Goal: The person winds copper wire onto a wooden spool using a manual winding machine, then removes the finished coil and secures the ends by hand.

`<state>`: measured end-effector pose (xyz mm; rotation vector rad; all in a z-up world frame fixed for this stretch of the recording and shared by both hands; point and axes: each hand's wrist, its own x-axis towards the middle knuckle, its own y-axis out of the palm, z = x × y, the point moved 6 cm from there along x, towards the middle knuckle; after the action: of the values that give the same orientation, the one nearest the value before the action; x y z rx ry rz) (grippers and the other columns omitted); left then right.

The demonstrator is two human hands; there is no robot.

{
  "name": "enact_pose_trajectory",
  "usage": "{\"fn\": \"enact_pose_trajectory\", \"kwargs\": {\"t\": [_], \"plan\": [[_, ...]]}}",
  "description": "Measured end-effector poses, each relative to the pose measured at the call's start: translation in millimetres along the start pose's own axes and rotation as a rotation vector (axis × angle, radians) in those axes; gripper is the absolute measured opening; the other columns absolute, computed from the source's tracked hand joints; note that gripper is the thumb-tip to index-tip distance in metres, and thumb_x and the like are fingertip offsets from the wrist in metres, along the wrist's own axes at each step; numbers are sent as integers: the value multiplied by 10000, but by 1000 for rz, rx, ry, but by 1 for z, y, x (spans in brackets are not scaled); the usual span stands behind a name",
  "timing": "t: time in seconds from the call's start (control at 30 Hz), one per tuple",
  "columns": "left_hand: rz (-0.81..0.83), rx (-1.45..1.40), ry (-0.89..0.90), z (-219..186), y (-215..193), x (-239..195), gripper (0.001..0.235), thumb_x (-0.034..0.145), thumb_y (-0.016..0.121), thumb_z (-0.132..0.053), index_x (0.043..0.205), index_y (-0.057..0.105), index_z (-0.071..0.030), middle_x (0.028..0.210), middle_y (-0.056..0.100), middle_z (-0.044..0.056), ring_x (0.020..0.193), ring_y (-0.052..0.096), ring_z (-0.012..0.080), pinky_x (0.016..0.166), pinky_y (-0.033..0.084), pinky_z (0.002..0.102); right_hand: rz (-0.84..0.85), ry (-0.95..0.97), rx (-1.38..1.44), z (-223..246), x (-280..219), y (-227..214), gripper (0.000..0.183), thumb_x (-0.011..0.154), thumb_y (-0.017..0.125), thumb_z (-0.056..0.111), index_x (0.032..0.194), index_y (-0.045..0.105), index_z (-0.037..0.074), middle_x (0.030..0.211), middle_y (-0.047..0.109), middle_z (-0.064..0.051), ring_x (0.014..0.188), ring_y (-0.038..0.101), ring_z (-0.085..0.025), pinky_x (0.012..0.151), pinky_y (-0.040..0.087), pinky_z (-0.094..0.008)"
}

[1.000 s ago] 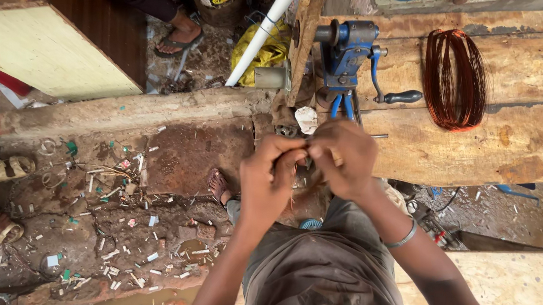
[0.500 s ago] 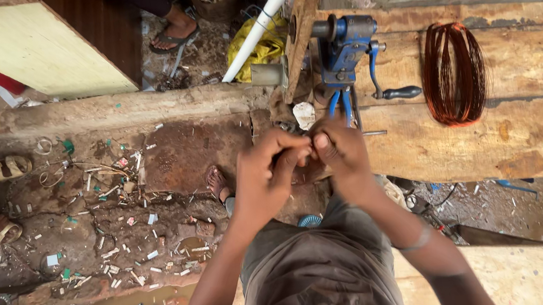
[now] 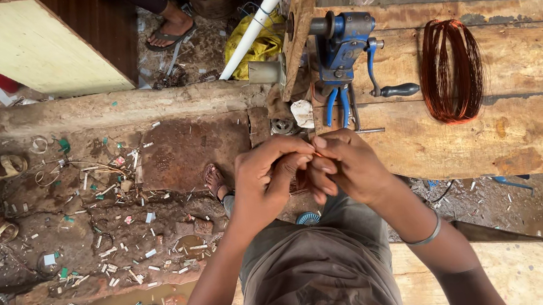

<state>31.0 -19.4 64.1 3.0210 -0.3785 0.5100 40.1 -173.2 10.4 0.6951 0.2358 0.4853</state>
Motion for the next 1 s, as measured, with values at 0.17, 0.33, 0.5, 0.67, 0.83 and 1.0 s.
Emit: {"fn": "enact_pose_trajectory", "kwargs": {"t": [0.17,0.33,0.5,0.67,0.83,1.0], "plan": [[-47,-121,-42,6,-7,2,103,1030,616,44,1130,636,39,971,695,67,835,651,98,751,533,248,-223,-718,-1403,49,-16,43,229,1023,677,168,1108,622,-38,965,705,-168,847,717,-266,706,557,-366],[51,-334,-158,14,3,1,150,1018,615,68,1163,651,52,890,681,76,763,620,90,679,500,237,-63,-1133,-1713,56,-23,66,150,960,669,65,1053,585,-18,895,663,-162,822,677,-310,729,523,-428],[71,-219,-14,2,11,-3,115,1045,565,94,1108,642,36,947,683,96,841,704,115,725,592,254,-72,-537,-736,31,-12,19,136,966,659,116,918,643,-10,747,623,-104,674,641,-179,625,523,-360],[12,-362,-71,12,6,-3,123,1042,536,80,1103,628,26,962,701,110,838,733,139,744,660,299,-29,-179,-412,12,-14,-1,157,1013,650,151,973,694,7,719,627,-56,637,614,-112,567,495,-304],[1,-266,-100,18,-37,4,200,943,666,-4,1142,666,20,912,680,111,622,526,81,534,439,229,-147,-365,-1241,33,-21,-25,80,924,749,112,955,754,39,534,595,-11,429,507,-48,413,326,-259],[-168,-522,-288,34,-84,1,151,983,707,-122,911,699,10,734,679,107,490,472,74,442,374,229,-153,-82,-967,41,-50,-70,63,868,793,69,871,778,8,604,689,-63,468,531,-69,414,349,-237]]}}
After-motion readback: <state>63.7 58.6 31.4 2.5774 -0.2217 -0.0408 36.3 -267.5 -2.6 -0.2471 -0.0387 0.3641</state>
